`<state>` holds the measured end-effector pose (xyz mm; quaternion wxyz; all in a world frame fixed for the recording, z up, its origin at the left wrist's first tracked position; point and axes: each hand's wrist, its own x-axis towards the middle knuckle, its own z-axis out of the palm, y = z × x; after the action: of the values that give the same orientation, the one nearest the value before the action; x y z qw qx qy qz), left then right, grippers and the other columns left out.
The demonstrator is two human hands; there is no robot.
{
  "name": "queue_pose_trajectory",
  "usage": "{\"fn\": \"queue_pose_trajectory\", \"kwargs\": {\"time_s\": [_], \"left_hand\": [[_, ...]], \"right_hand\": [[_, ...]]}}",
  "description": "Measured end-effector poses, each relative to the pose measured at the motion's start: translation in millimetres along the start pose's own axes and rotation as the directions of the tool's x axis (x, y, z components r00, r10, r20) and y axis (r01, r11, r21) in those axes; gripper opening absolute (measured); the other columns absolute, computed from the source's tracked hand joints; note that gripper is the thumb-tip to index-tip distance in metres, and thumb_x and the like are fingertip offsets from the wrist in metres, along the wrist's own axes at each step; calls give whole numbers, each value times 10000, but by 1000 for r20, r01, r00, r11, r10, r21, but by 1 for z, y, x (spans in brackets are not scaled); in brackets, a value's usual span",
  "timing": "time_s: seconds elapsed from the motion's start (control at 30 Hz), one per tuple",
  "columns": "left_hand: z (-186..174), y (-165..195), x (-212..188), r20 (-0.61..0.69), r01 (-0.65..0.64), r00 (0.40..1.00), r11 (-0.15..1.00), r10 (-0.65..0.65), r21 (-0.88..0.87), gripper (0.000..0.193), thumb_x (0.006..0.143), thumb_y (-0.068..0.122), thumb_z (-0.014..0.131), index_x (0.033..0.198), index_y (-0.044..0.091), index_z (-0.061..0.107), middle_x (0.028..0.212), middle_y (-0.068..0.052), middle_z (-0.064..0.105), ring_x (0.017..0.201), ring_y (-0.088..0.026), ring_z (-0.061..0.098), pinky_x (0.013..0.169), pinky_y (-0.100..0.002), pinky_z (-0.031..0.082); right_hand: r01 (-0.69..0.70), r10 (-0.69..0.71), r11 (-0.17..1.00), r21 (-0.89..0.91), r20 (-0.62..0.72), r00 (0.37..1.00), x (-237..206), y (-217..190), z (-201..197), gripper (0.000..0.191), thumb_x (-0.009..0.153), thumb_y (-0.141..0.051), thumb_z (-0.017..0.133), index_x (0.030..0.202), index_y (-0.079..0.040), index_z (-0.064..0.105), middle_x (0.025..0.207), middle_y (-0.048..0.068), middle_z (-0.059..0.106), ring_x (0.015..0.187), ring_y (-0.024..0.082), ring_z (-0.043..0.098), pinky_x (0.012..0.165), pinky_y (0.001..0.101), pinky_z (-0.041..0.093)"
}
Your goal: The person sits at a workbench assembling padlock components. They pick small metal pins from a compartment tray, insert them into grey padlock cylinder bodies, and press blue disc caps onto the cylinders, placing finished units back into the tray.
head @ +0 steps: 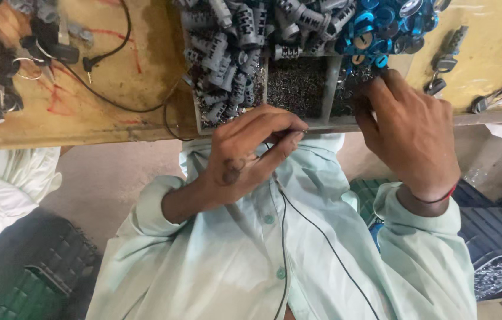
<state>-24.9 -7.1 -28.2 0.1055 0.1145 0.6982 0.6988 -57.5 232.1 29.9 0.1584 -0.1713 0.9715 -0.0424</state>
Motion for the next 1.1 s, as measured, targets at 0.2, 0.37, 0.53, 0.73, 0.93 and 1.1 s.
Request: {"fn": "queue_pose_trajectory", "kwargs": {"time_s": [0.2, 0.37, 0.53, 0.73, 0.93, 1.1], "left_hand": [[0, -1, 0, 17, 35, 999, 999, -35, -38, 111, 1002, 23, 729, 1106, 16, 691, 1081, -66, 713, 901, -130, 736, 813, -251, 636], [0, -3, 1, 55, 66, 997, 993, -60, -100, 110, 1017, 26, 720, 1120, 11, 684, 1106, -65, 701, 930, -133, 743, 834, -251, 648], [0, -1, 1, 71, 50, 997, 992, -42, -112, 107, 1019, 26, 719, 1115, 2, 677, 1090, -65, 694, 899, -130, 736, 807, -250, 628], [-1, 0, 2, 135, 135, 985, 972, -110, -191, 124, 1038, 78, 704, 1131, -1, 682, 1102, -74, 703, 932, -126, 718, 809, -253, 607], [-10, -1, 0, 298, 442, 895, 746, -331, -498, 172, 1026, 118, 664, 1141, -7, 690, 1115, -65, 709, 953, -111, 730, 799, -267, 659], [-17, -2, -2, 283, 327, 930, 876, -233, -354, 166, 1029, 138, 685, 1130, 9, 710, 1112, -77, 734, 895, -112, 756, 803, -248, 650]], "right_hand": [[-125, 154, 935, 332, -65, 986, -7, 2, 4, 113, 1009, -35, 790, 1000, -39, 677, 1010, 75, 675, 753, 222, 700, 691, 353, 515], [-121, 217, 869, 481, -151, 964, -11, 3, 9, 143, 930, 104, 778, 1023, 32, 697, 992, 131, 663, 793, 210, 706, 674, 297, 532], [-158, 292, 763, 627, -116, 949, -15, 6, 6, 118, 957, 114, 722, 1049, 42, 702, 1046, 106, 665, 836, 144, 687, 731, 249, 542], [-75, 75, 255, 964, 58, 996, -17, -19, 8, 122, 867, 18, 798, 921, 4, 690, 956, 74, 667, 831, 111, 640, 721, 228, 514], [-112, 38, 288, 951, 106, 994, -22, -31, 19, 133, 870, 22, 808, 940, -9, 699, 970, 71, 674, 841, 122, 632, 772, 258, 504], [-121, 26, 276, 954, 118, 993, -23, -30, 15, 131, 867, 33, 807, 935, 0, 700, 924, 70, 678, 817, 129, 639, 771, 265, 498]]}}
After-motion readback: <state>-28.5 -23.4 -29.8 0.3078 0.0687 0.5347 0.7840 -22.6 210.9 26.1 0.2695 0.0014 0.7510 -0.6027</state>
